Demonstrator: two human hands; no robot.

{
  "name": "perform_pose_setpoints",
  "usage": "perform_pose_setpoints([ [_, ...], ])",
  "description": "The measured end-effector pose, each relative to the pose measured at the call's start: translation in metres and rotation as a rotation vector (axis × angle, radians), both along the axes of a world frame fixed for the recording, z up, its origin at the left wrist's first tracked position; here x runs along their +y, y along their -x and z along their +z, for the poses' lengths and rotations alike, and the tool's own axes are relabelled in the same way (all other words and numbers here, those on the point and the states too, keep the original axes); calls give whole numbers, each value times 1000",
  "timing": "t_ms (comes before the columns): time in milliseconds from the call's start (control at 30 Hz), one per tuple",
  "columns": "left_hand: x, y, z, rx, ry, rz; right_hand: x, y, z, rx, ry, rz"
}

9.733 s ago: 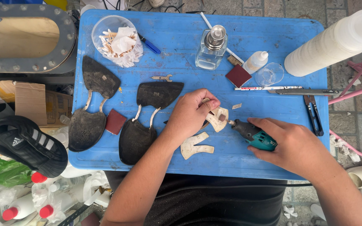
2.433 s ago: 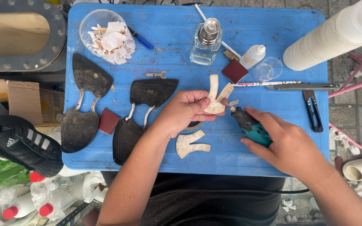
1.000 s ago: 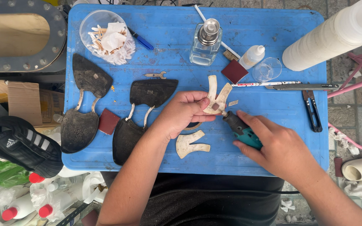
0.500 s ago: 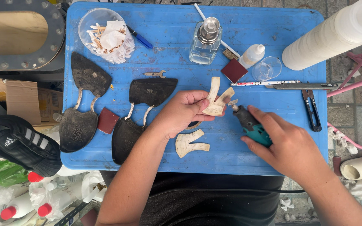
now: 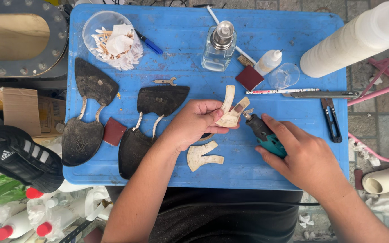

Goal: The person uses a rotary tool to grind and shape the edges of small off-white shoe sole pieces on a blue work table. The person holds the pieces with one hand and guides the tool with the other, rotating the pieces to access different sides.

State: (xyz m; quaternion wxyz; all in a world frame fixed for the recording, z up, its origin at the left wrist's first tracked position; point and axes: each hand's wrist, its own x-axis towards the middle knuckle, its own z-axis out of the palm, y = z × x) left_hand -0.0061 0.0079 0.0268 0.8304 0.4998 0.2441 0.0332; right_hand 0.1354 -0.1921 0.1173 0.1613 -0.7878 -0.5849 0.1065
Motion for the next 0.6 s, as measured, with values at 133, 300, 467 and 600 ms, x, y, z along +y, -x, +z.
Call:
perform_pose_setpoints([
  [133,-1,-3,0,15,-53,13,-1,1,-1,45,44,42],
  [300,-3,-3,1,-4,-51,-8,-3,-3,0,-26,25,-22],
  [467,-1,-3,5,41,-82,-22,-5,-1,-2,29,44,-1],
  [600,-2,-3,6,31,-30,-9,-5,-2,-2,-16,13,-34],
])
